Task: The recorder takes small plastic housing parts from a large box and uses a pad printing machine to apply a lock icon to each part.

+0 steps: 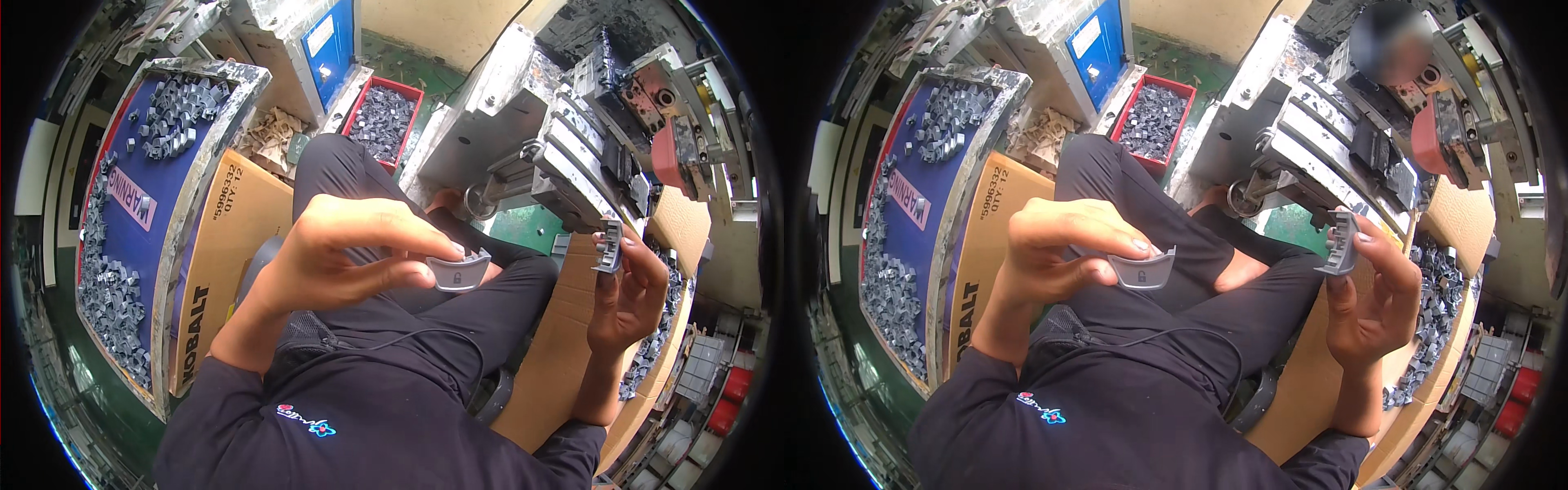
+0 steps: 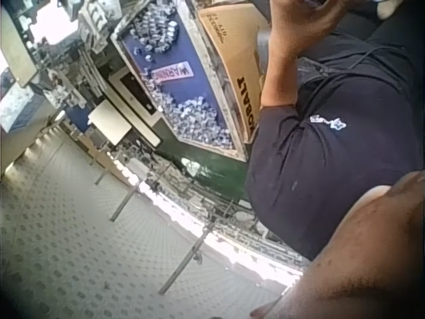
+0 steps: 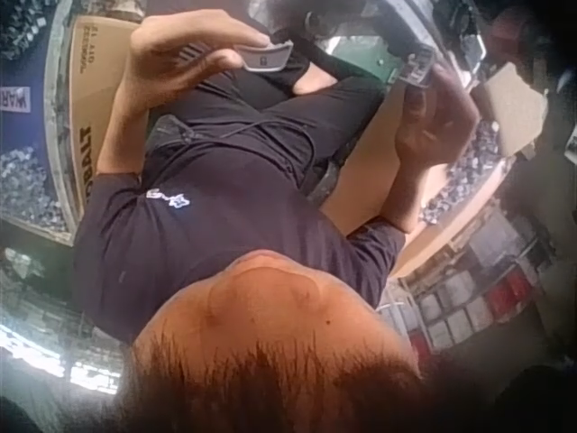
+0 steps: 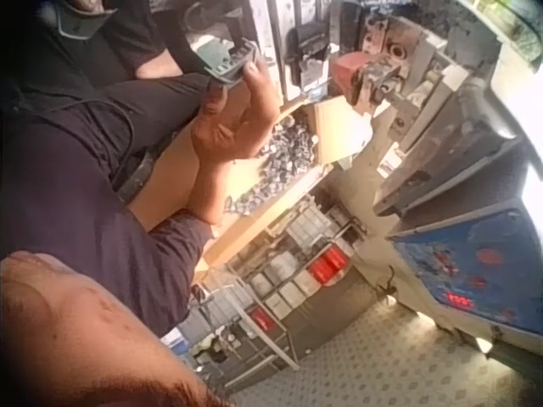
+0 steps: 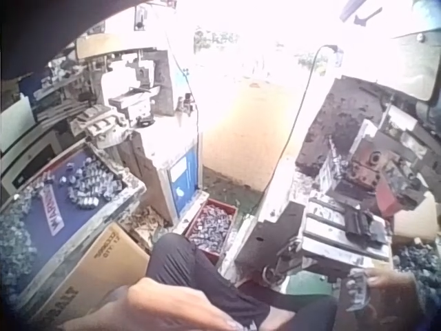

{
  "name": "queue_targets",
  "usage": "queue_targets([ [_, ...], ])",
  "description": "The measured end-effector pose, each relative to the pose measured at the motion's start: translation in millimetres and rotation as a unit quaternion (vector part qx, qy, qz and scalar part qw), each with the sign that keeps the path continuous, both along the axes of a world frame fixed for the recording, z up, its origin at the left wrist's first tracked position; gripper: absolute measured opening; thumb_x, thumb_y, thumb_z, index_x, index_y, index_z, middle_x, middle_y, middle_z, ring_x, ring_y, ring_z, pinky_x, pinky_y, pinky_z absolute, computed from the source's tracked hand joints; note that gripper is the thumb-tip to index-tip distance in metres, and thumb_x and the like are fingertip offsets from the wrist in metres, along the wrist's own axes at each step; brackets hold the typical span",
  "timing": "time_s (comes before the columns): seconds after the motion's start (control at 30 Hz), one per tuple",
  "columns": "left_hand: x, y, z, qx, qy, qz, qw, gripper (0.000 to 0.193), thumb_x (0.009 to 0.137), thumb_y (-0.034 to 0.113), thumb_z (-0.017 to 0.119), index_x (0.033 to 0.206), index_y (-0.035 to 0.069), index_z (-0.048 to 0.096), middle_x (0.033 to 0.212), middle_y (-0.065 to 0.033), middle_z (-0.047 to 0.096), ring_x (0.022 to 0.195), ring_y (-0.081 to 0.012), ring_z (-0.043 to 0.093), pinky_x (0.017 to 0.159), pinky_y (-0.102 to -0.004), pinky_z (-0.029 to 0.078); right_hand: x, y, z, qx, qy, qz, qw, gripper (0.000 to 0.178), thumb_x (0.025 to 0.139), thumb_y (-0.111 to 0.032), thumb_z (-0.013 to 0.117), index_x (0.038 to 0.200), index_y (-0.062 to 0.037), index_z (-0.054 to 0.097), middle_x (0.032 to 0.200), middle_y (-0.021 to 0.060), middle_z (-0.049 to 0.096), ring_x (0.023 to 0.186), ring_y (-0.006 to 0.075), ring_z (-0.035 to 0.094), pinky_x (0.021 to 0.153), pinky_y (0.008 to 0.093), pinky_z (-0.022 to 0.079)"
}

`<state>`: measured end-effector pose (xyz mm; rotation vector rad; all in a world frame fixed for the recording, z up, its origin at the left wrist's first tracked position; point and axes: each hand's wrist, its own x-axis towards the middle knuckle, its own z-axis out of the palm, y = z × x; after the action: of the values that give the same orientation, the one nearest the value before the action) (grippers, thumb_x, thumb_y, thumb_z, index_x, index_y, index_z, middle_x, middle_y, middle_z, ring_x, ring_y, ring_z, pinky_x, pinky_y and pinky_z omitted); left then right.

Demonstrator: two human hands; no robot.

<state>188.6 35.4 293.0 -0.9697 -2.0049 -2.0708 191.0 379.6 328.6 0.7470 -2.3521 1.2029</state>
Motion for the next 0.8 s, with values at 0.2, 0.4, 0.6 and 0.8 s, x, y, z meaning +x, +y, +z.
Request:
queue_targets([
  [0.2,-2,4,0,0.003,0.000,-0.015,1.000,0.026,0.083,0.003,0.083,0.108,0.000,0.078,0.101,-0.0123,0.079,0.090,-0.0220,0.076,0.080,-0.0323,0.060,-1,0,2,0.015,0.007,0.003,1.000,0.032,0.102,-0.004,0.063,0.130,0.0061,0.051,0.130,0.0316,0.061,0.116,0.0319,0.069,0.103,0.0432,0.054],
  [0.4,-2,6,1,0.019,-0.001,-0.030,0.999,0.025,0.084,0.003,0.083,0.108,-0.001,0.078,0.101,-0.0130,0.079,0.090,-0.0230,0.076,0.080,-0.0324,0.060,-1,0,1,-0.049,-0.022,0.021,0.998,0.036,0.101,-0.010,0.067,0.129,0.0064,0.051,0.131,0.0333,0.061,0.117,0.0356,0.067,0.104,0.0450,0.052],
  [0.6,-2,7,0,0.016,0.000,-0.029,0.999,0.025,0.083,0.004,0.083,0.108,0.000,0.078,0.100,-0.0133,0.079,0.089,-0.0235,0.076,0.080,-0.0328,0.060,-3,0,2,-0.034,0.010,0.019,0.999,0.035,0.102,-0.009,0.065,0.129,0.0061,0.050,0.132,0.0346,0.059,0.115,0.0361,0.068,0.099,0.0456,0.057],
  [0.8,-1,8,0,0.013,-0.003,-0.024,1.000,0.025,0.083,0.005,0.084,0.107,0.000,0.078,0.099,-0.0132,0.079,0.088,-0.0235,0.076,0.079,-0.0329,0.060,-12,-2,8,-0.026,0.045,0.010,0.999,0.030,0.104,-0.008,0.061,0.130,0.0038,0.052,0.131,0.0319,0.061,0.112,0.0335,0.070,0.097,0.0428,0.058],
])
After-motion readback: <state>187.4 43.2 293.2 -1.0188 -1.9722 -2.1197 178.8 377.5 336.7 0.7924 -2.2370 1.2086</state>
